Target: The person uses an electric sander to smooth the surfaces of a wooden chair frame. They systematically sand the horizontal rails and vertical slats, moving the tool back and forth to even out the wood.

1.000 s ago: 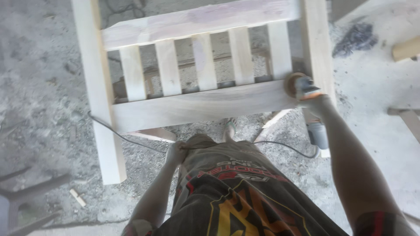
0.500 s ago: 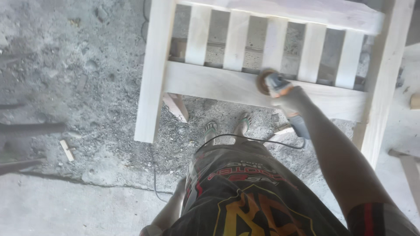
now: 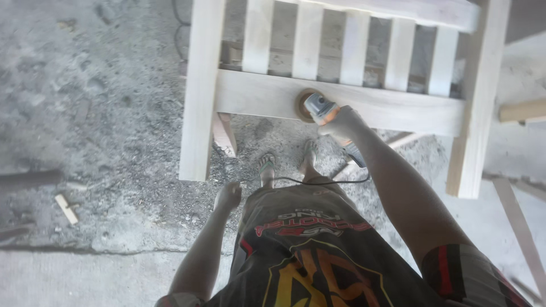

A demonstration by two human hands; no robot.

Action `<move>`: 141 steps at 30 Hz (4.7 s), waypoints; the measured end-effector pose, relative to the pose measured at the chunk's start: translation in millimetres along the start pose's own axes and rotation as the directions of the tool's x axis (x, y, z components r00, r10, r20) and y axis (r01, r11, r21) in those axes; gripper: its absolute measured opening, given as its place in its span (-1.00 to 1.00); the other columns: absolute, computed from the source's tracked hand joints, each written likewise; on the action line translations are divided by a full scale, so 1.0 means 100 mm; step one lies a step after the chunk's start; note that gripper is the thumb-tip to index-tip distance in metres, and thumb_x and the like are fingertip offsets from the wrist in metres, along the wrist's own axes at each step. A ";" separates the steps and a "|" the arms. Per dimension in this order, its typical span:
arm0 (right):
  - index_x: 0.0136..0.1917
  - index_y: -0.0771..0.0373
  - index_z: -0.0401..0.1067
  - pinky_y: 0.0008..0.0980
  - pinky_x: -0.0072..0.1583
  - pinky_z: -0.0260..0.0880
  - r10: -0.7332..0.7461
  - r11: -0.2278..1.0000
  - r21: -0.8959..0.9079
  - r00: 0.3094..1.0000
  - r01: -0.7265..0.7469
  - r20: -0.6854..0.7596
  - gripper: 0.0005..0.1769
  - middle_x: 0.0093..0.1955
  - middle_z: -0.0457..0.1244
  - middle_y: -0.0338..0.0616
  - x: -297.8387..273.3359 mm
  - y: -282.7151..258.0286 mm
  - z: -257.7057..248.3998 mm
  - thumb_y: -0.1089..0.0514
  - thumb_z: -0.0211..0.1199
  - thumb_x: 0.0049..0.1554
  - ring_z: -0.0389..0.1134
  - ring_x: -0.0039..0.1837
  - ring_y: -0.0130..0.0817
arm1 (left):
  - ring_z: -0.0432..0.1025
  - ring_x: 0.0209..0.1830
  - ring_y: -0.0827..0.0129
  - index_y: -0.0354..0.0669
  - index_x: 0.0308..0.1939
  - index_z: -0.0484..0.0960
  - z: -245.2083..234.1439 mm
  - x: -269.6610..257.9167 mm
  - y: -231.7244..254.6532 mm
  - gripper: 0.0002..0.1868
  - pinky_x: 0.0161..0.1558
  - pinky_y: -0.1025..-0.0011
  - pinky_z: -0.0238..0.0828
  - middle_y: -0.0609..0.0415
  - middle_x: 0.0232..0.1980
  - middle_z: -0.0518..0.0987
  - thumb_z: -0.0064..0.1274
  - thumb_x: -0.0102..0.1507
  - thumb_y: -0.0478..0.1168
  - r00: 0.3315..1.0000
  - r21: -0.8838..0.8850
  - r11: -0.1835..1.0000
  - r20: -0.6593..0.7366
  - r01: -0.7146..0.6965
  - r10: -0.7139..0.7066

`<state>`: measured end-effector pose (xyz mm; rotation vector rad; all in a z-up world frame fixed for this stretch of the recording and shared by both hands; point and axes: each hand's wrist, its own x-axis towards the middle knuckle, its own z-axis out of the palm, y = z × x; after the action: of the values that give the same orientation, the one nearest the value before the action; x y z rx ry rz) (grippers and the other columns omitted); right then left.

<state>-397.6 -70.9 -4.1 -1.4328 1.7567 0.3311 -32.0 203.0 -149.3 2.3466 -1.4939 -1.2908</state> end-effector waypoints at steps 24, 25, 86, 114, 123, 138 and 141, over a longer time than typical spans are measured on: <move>0.21 0.36 0.38 -0.19 0.01 0.50 0.484 0.764 0.516 0.873 -0.388 -0.061 -0.50 0.01 0.37 0.04 0.12 3.57 -0.79 -0.09 0.23 0.22 0.44 0.03 -0.25 | -0.20 0.65 -0.12 -0.43 0.54 -0.16 1.66 -0.05 5.22 -0.22 0.58 -0.04 -0.19 -0.41 0.62 -0.19 -0.18 0.32 -0.27 0.095 0.237 -0.019 0.459 -0.971 0.883; 0.21 0.34 0.38 -0.21 0.02 0.50 0.497 0.752 0.528 0.866 -0.394 -0.062 -0.51 0.01 0.37 0.01 0.13 3.61 -0.80 -0.10 0.21 0.23 0.43 0.03 -0.27 | -0.19 0.65 -0.09 -0.41 0.55 -0.16 1.72 -0.03 5.27 -0.23 0.60 -0.03 -0.18 -0.39 0.62 -0.19 -0.19 0.34 -0.26 0.096 0.258 -0.022 0.437 -0.966 0.894; 0.34 0.26 0.29 -0.15 0.27 0.30 -0.077 0.692 -0.720 0.997 0.055 0.002 -0.38 0.17 0.30 0.01 0.35 3.46 0.32 -0.19 0.10 0.19 0.34 0.16 -0.26 | -0.13 0.61 -0.10 -0.48 0.50 0.05 0.95 0.05 4.99 -0.32 0.58 -0.01 -0.27 -0.41 0.57 0.00 -0.27 0.40 -0.10 0.134 0.243 0.009 0.504 -0.970 0.853; 0.04 0.21 0.43 -0.54 -0.18 0.47 -0.039 0.918 0.394 0.975 -0.051 0.217 -0.76 -0.11 0.35 -0.14 0.55 -1.35 0.30 0.07 0.04 0.24 0.38 -0.18 -0.53 | -0.23 0.69 0.03 -0.45 0.56 -0.15 -1.69 0.34 2.69 -0.22 0.65 0.13 -0.29 -0.33 0.64 -0.13 -0.20 0.42 -0.09 0.653 0.152 0.645 -0.001 -0.749 0.758; 0.02 0.40 0.34 -0.51 -0.16 0.50 0.351 0.038 0.883 0.834 -0.468 0.427 -0.63 -0.13 0.30 -0.01 0.59 0.20 -0.18 0.04 -0.11 0.35 0.36 -0.22 -0.43 | -0.22 0.67 -0.03 -0.50 0.54 -0.09 -0.88 0.45 3.70 -0.10 0.64 0.17 -0.33 -0.37 0.62 -0.10 0.04 0.28 -0.17 0.422 0.120 0.405 0.308 -0.906 0.853; 0.14 0.10 0.49 -0.35 0.10 0.53 -0.037 0.867 -0.492 0.996 0.076 0.087 -0.65 -0.03 0.43 -0.19 0.75 3.16 -0.63 -0.11 0.25 0.19 0.47 0.00 -0.31 | -0.18 0.64 -0.01 -0.47 0.52 -0.03 1.06 0.47 5.38 -0.19 0.61 0.10 -0.28 -0.39 0.60 -0.09 -0.08 0.34 -0.08 0.145 0.128 0.089 0.540 -0.988 0.829; 0.14 0.12 0.48 -0.34 0.10 0.53 -0.056 0.837 -0.541 0.997 0.078 0.057 -0.67 -0.03 0.42 -0.19 0.82 3.59 -0.71 -0.08 0.23 0.20 0.47 0.00 -0.32 | -0.20 0.64 0.04 -0.38 0.54 -0.05 1.30 0.44 5.70 -0.22 0.57 0.13 -0.30 -0.29 0.63 -0.12 -0.17 0.27 -0.22 0.121 0.269 -0.047 0.575 -0.962 0.809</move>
<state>-753.7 -60.6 -122.2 -1.8622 1.6432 0.8716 -518.9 -83.6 5.8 0.5124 -3.0349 -0.6317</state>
